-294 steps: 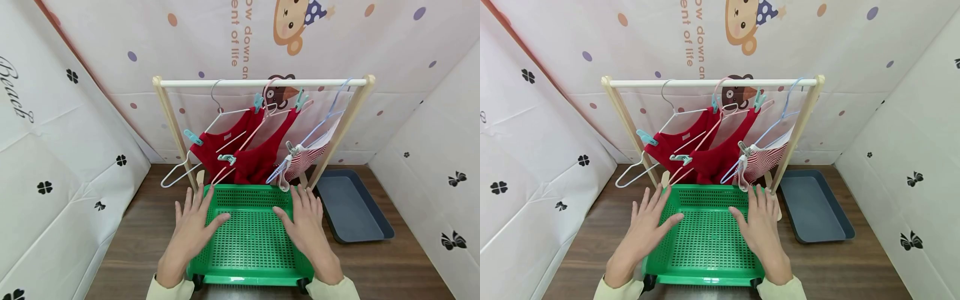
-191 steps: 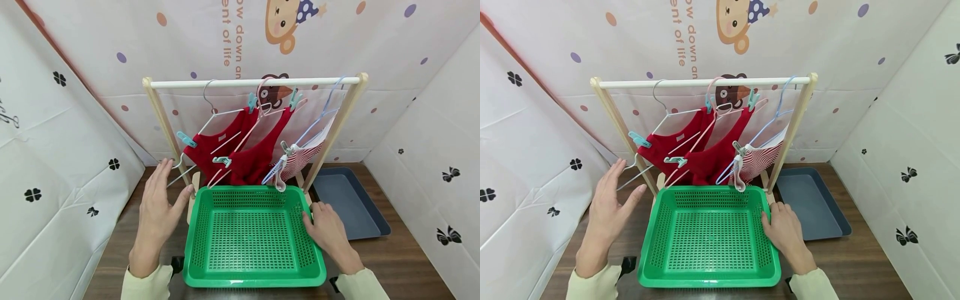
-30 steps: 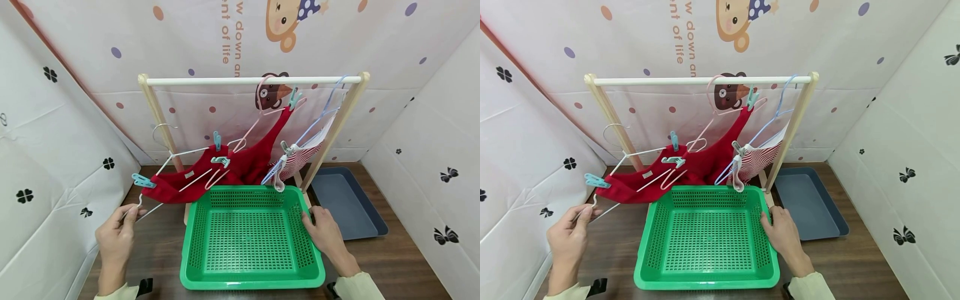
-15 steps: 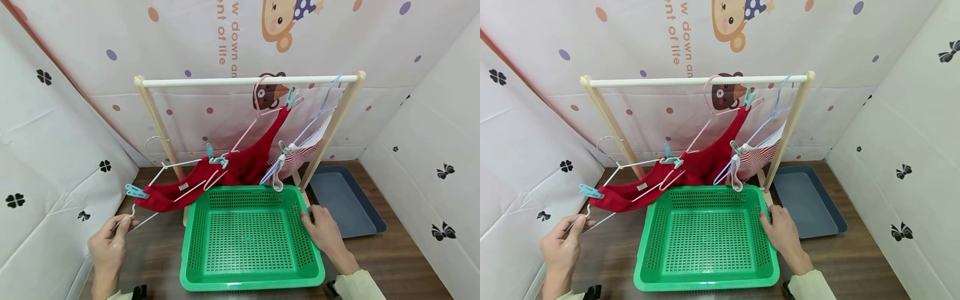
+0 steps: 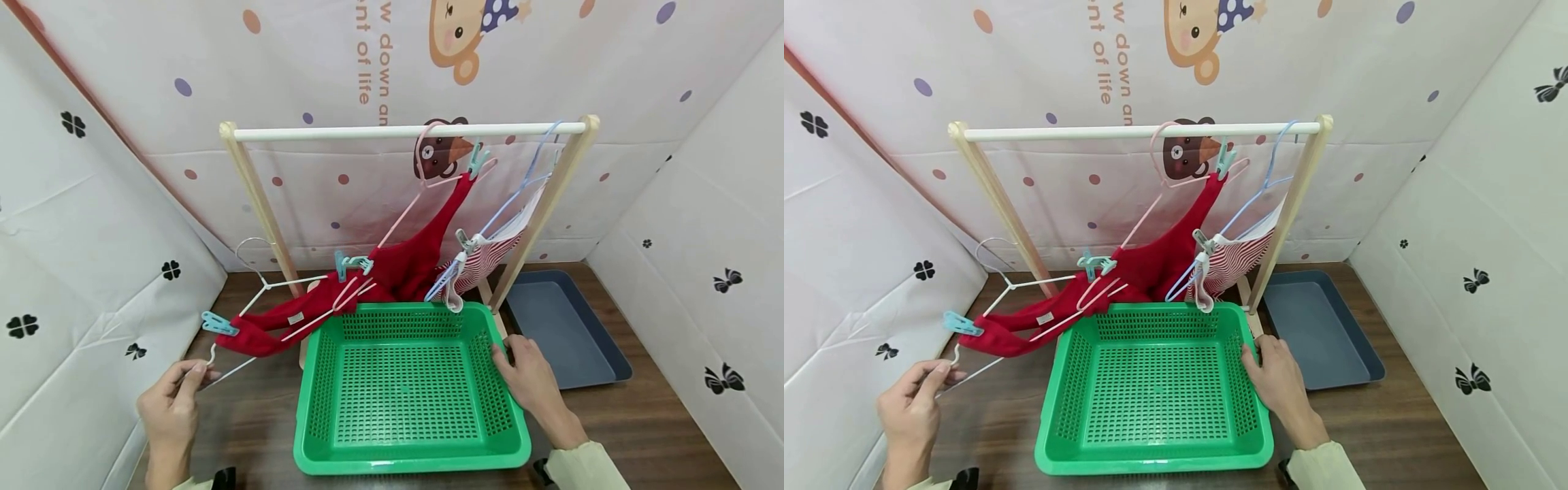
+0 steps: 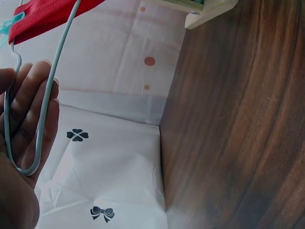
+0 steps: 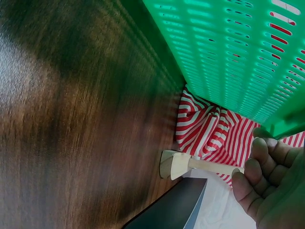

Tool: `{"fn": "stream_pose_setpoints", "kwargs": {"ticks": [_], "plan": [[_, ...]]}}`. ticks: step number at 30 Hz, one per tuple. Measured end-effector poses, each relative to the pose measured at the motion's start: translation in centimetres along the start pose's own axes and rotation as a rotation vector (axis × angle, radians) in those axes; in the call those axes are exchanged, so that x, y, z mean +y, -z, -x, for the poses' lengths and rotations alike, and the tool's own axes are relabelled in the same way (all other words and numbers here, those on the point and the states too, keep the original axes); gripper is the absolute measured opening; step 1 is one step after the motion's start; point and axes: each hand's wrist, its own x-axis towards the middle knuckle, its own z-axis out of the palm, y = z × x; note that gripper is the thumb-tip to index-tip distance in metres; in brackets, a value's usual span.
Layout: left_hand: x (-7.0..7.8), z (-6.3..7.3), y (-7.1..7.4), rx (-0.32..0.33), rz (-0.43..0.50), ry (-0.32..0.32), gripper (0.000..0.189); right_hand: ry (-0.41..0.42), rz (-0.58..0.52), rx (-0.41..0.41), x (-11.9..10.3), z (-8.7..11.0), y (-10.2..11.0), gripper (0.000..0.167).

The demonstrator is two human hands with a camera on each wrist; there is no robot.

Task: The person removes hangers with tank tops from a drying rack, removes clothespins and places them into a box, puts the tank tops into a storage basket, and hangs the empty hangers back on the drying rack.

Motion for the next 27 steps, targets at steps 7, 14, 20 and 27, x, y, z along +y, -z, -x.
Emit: {"fn": "stream_pose_setpoints", "kwargs": {"ticks": [7,14,20,27], "plan": [[-0.3,0.3,0.3,0.016,-0.035,0.025,0.016,0.005,-0.010,0.006,-0.2,0.1,0.0,0.028],[-0.5,0.6,0.4,0.045,-0.013,0.004,0.015,0.007,-0.019,0.007,-0.3,0.2,0.1,0.028],[-0.7,0.8,0.6,0.075,-0.028,0.009,0.015,0.017,-0.020,0.022,-0.2,0.2,0.0,0.028],[-1.2,1.1,1.0,0.076,-0.085,0.040,0.020,0.015,-0.021,0.025,-0.1,0.2,-0.1,0.028]]}}
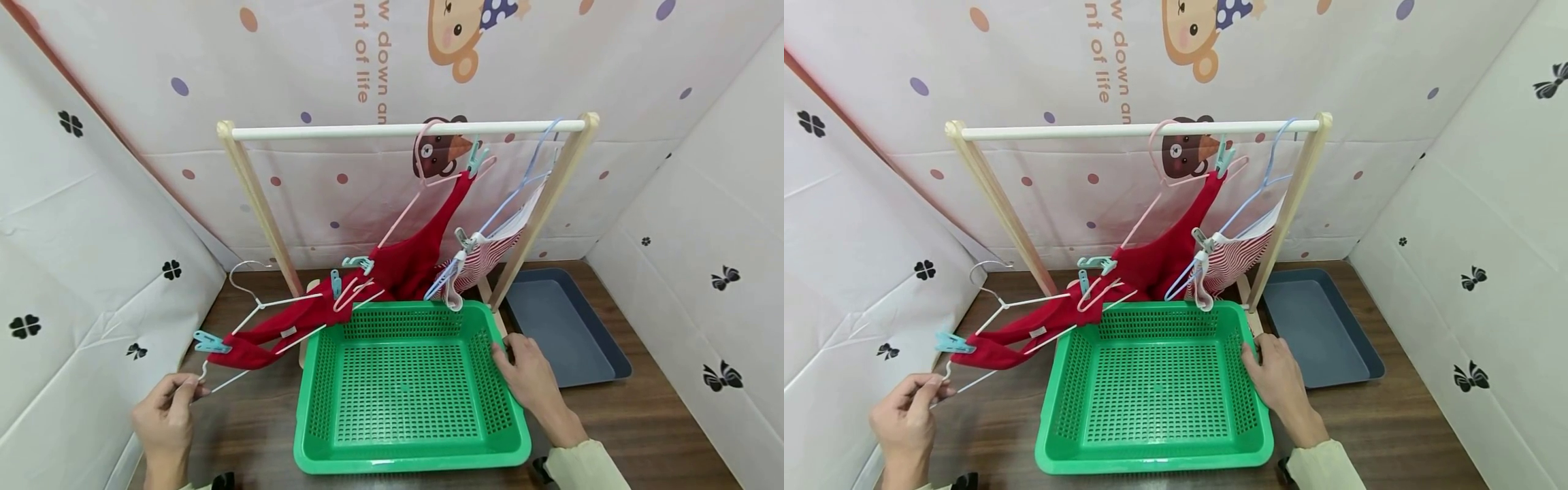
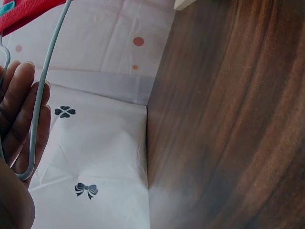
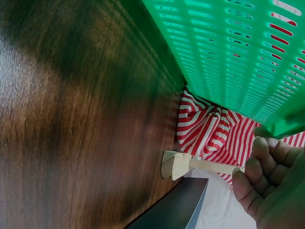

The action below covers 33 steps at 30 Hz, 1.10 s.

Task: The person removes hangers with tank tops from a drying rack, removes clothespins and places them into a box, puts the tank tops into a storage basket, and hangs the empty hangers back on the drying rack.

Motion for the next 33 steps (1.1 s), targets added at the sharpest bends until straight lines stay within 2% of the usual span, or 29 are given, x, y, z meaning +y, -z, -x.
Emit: {"fn": "stream_pose_setpoints", "kwargs": {"ticks": [14,16,19,22,23,30,33], "plan": [[-0.6,0.6,0.8,0.029,0.035,0.050,0.019,-0.015,-0.009,-0.021,-0.2,0.0,0.3,0.029],[-0.8,0.7,0.8,0.037,0.104,0.047,0.020,-0.016,-0.011,-0.023,-0.2,0.0,0.4,0.028],[-1.2,0.8,0.6,0.050,0.298,0.013,0.019,-0.016,-0.015,-0.021,-0.2,0.0,0.3,0.029],[-1.4,1.0,0.5,0.049,0.409,-0.009,0.021,-0.014,-0.018,-0.018,-0.1,0.0,0.3,0.028],[-1.5,1.0,0.5,0.052,0.412,-0.016,0.020,-0.011,-0.016,-0.015,-0.1,0.0,0.2,0.028],[-0.8,1.2,0.7,0.067,0.113,0.025,0.022,-0.010,-0.018,-0.010,0.0,-0.1,0.2,0.028],[-0.4,1.2,0.9,0.051,0.041,0.055,0.023,-0.009,-0.022,-0.012,0.0,-0.1,0.1,0.029]]}}
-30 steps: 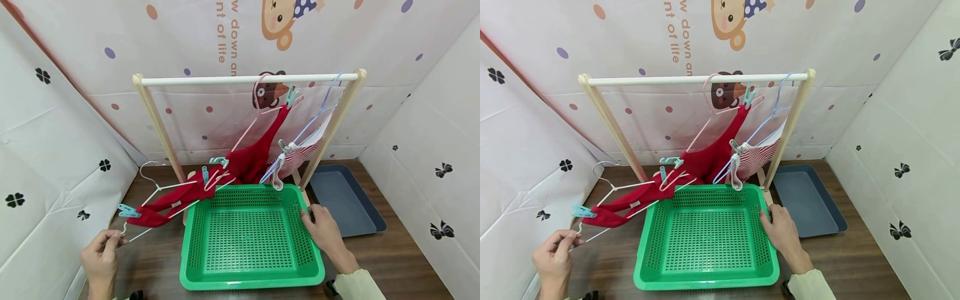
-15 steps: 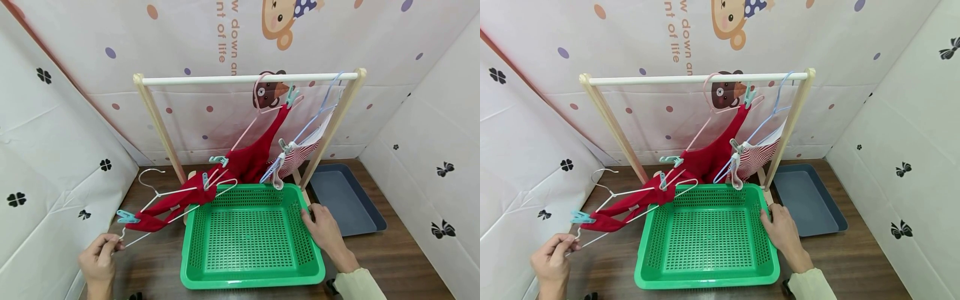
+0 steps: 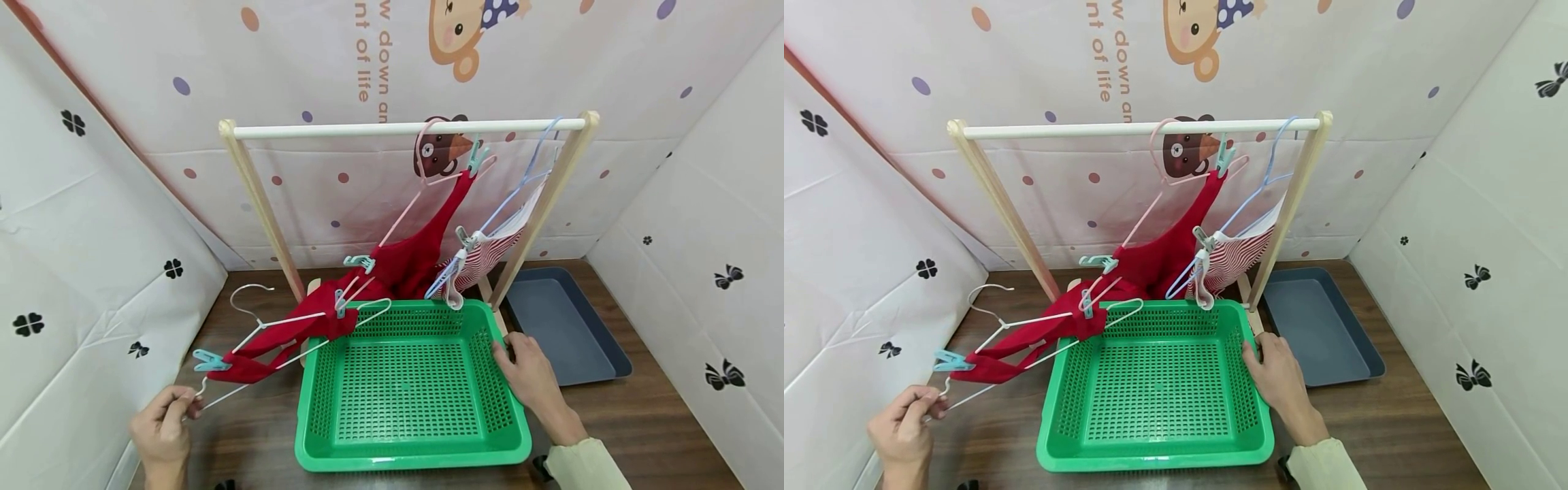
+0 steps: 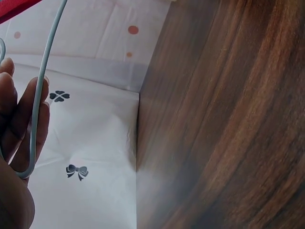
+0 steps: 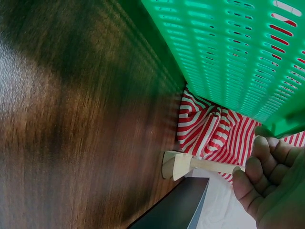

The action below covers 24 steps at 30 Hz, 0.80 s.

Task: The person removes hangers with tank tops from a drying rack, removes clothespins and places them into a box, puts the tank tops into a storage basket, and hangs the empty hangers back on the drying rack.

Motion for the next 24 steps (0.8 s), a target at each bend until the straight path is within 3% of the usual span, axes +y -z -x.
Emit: {"fn": "stream_pose_setpoints", "kwargs": {"ticks": [4,12,24], "plan": [[0.3,0.0,0.2,-0.024,-0.061,-0.001,0.023,-0.001,0.001,-0.001,0.1,0.0,0.0,0.030],[1.1,-0.1,0.4,-0.016,-0.179,-0.068,0.022,-0.003,-0.008,0.001,0.1,0.0,-0.1,0.031],[1.3,-0.2,0.5,-0.076,-0.209,-0.069,0.028,-0.003,-0.017,0.005,0.0,0.0,0.0,0.031]]}}
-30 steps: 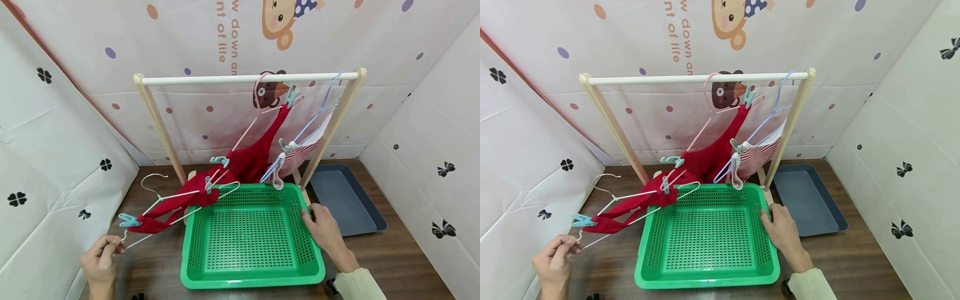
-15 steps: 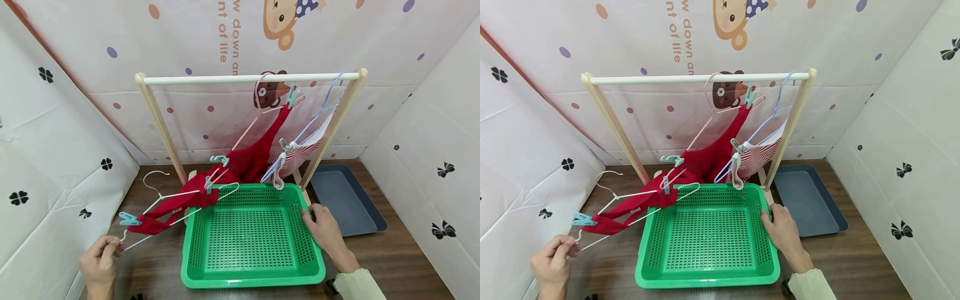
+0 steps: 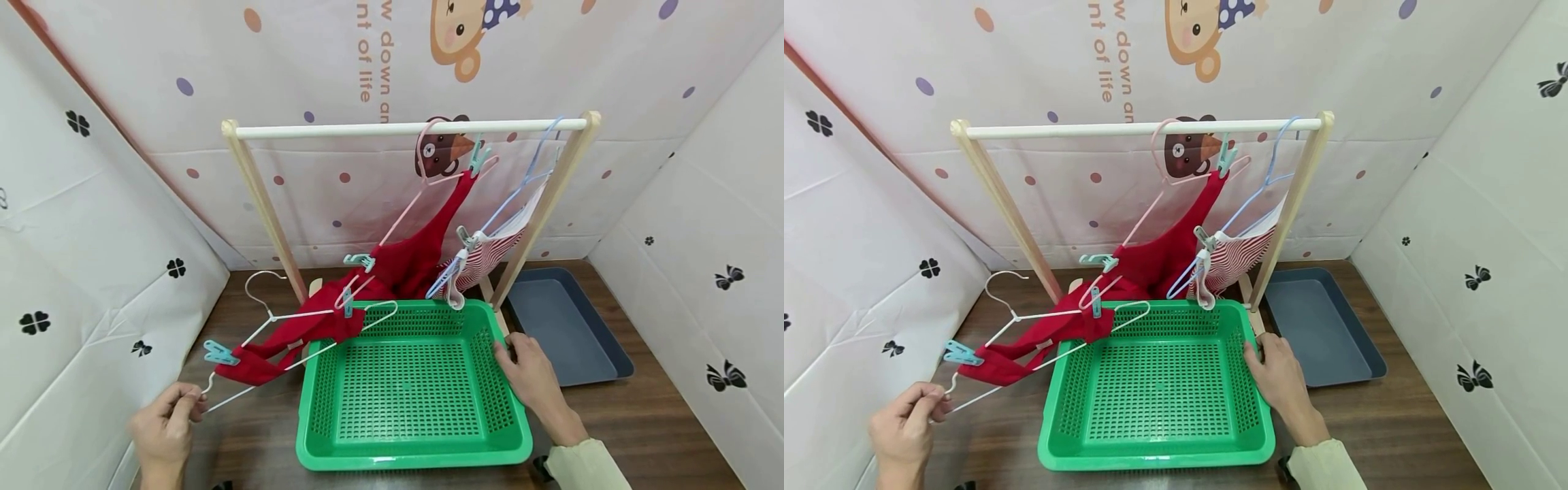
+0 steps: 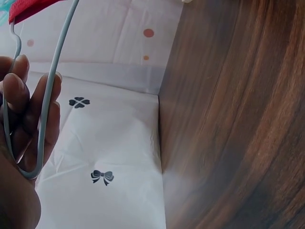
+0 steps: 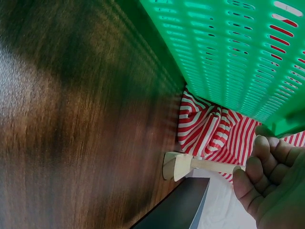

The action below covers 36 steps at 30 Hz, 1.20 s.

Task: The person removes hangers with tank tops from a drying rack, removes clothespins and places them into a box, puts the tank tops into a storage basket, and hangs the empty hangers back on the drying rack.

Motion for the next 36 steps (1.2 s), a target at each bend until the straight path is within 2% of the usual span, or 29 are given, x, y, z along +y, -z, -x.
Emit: {"fn": "stream_pose_setpoints", "kwargs": {"ticks": [10,17,27,36], "plan": [[0.0,0.1,0.0,0.003,-0.014,-0.007,0.030,0.004,-0.001,0.002,-0.1,0.1,0.0,0.031],[0.7,-0.1,0.2,-0.011,-0.040,0.019,0.030,0.005,-0.004,0.001,-0.1,0.1,-0.1,0.030],[0.4,0.1,0.2,-0.028,-0.017,-0.026,0.031,-0.004,-0.006,-0.006,-0.1,0.1,0.0,0.030],[1.2,0.3,-0.2,-0.055,0.032,-0.046,0.034,-0.006,-0.005,-0.001,0.0,0.0,-0.1,0.030]]}}
